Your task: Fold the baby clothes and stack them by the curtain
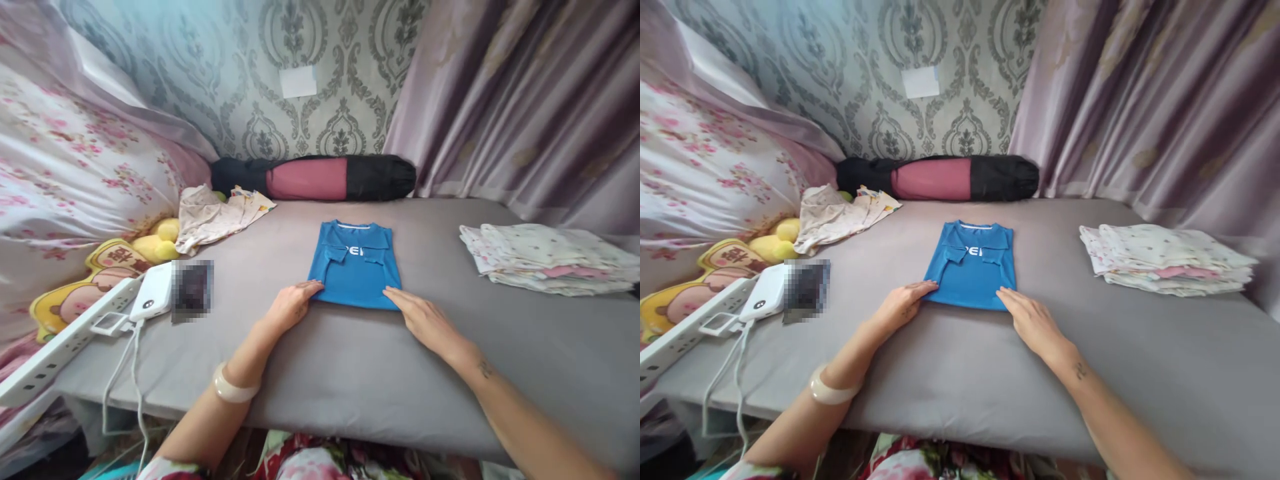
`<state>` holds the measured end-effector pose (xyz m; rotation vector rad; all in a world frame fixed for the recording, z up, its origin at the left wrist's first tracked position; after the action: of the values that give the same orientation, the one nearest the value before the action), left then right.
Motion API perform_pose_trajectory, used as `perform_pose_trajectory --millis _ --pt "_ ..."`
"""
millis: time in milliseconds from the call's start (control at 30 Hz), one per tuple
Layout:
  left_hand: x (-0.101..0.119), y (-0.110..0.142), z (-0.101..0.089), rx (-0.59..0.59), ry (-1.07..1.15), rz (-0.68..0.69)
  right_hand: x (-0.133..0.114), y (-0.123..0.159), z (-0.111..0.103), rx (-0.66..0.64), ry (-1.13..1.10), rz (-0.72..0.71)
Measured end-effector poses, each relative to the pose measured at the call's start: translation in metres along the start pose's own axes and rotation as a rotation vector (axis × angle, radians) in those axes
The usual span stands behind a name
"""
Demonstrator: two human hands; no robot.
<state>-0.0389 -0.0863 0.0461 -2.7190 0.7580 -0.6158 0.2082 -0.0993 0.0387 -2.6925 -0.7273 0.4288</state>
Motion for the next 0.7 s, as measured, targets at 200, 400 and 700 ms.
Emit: perform_pose_trajectory --millis 200,400,700 --pt "0.017 0.01 -0.014 -0.044 0.006 0.136 -0.011 0.012 -0.015 -0.034 0.02 -0.051" --pt "0.045 0.036 -0.036 -0.163 0.12 0.159 -0.024 0.047 -0.034 -0.153 -0.075 -0.028" --pt "0.001 0.007 -0.03 -0.002 0.57 -0.346 0.002 0.008 -0.044 -0.176 -0.334 0.317"
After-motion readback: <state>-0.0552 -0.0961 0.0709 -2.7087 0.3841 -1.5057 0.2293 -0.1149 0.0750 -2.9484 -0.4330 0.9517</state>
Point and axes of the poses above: each hand's wrist, its own y-axis away from the middle knuckle, its own z-axis out of the palm, x = y × z, the point moved 9 cm from there along -y, towards the middle knuckle, and after that the axes turned 10 degrees about x, right-handed, at the moved point
